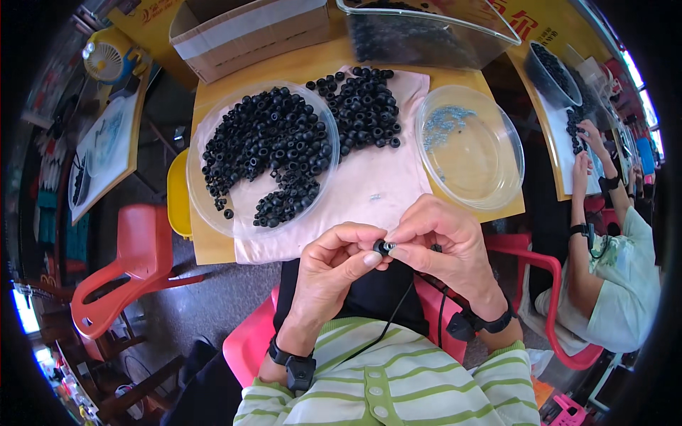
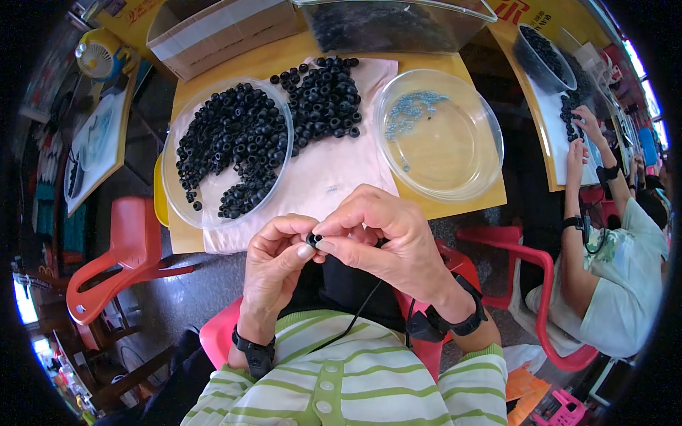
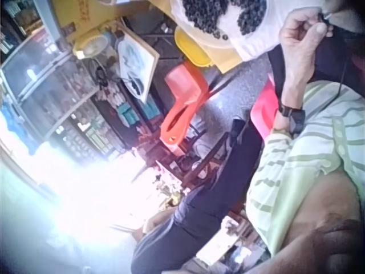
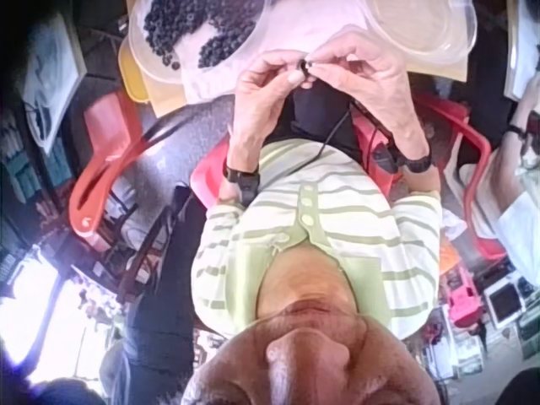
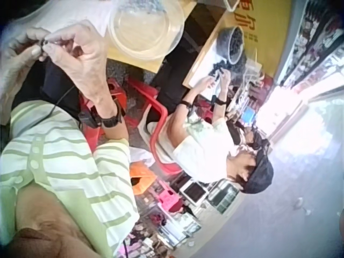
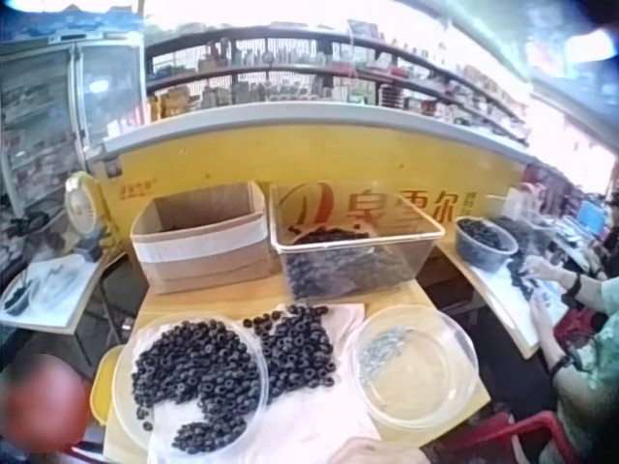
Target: The person is assembling small plastic components by inserting a smaller part into a larger circular housing.
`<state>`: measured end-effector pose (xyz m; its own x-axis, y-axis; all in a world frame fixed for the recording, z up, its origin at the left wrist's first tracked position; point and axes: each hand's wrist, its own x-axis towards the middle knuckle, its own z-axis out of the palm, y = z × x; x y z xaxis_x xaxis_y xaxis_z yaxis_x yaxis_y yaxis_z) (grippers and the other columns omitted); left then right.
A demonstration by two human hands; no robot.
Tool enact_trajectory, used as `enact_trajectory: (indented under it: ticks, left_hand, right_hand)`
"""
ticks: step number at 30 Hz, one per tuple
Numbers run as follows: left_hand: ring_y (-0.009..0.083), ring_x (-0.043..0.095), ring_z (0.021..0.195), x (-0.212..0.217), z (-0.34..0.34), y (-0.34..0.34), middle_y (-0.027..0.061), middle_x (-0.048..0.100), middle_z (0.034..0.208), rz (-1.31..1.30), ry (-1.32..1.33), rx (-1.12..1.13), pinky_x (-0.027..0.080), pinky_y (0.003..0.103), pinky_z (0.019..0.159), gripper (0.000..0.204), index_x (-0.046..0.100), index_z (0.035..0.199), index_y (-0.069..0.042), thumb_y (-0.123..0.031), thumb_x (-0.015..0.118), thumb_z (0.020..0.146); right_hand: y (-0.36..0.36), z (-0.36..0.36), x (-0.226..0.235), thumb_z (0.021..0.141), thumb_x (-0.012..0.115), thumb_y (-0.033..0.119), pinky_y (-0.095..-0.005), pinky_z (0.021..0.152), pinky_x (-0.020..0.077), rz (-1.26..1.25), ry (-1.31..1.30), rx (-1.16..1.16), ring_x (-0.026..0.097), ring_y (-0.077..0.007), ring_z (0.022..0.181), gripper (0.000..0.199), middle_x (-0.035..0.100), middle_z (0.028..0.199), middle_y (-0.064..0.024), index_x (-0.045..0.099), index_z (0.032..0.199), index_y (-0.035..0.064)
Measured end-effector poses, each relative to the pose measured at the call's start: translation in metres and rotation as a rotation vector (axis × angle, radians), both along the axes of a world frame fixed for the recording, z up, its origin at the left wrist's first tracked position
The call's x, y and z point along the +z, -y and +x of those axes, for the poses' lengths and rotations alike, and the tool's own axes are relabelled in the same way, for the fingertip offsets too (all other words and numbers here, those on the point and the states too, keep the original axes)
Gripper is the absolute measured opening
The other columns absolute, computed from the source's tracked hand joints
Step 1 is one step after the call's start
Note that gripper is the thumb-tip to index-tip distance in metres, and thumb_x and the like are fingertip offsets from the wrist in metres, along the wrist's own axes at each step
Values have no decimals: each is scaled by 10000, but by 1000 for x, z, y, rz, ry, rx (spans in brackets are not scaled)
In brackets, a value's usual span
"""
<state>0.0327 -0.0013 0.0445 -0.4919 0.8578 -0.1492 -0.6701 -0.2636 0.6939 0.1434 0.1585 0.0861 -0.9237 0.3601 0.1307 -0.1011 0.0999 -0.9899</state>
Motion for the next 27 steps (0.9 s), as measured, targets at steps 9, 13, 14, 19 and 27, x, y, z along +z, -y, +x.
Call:
enact_trajectory:
  ticks: [9, 13, 14, 19, 27]
  left_hand:
    - [153, 667, 907, -5, -4, 2, 93, 670, 1060, 22, 16, -18, 555, 288, 853, 223, 633, 1115, 22, 7, 681, 898]
    - [151, 665, 894, -4, -8, 4, 97, 674, 1060, 6, 44, -19, 552, 284, 845, 219, 633, 1116, 21, 1, 678, 902]
    - [151, 664, 896, -4, -9, 5, 97, 675, 1061, 9, 54, -15, 552, 283, 845, 218, 633, 1116, 21, -1, 678, 903]
    - [147, 661, 903, -4, -13, 8, 99, 676, 1065, 67, 116, -6, 552, 281, 843, 225, 630, 1123, 22, -13, 681, 906]
    - [161, 674, 888, -12, -24, 20, 114, 665, 1059, 175, 208, 2, 562, 285, 813, 223, 621, 1120, 19, -22, 675, 908]
  right_hand:
    - [5, -5, -6, 857, 740, 38, -193, 573, 437, -78, 34, -4, 610, -61, 731, 123, 645, 902, -36, 703, 974, 47]
    - [4, -9, 3, 791, 774, 28, -230, 554, 455, 296, 45, -32, 609, -106, 681, 192, 644, 838, -36, 718, 972, 63]
    - [6, -11, 5, 771, 780, 25, -240, 553, 464, 429, -7, -55, 605, -124, 669, 219, 641, 831, -37, 721, 977, 69]
    - [14, -22, 13, 705, 799, 13, -271, 556, 497, 714, -106, -120, 590, -192, 638, 313, 629, 816, -39, 738, 1001, 96]
    - [17, -46, 22, 687, 786, -3, -283, 574, 499, 739, -160, 43, 603, -189, 662, 325, 631, 811, -43, 749, 996, 91]
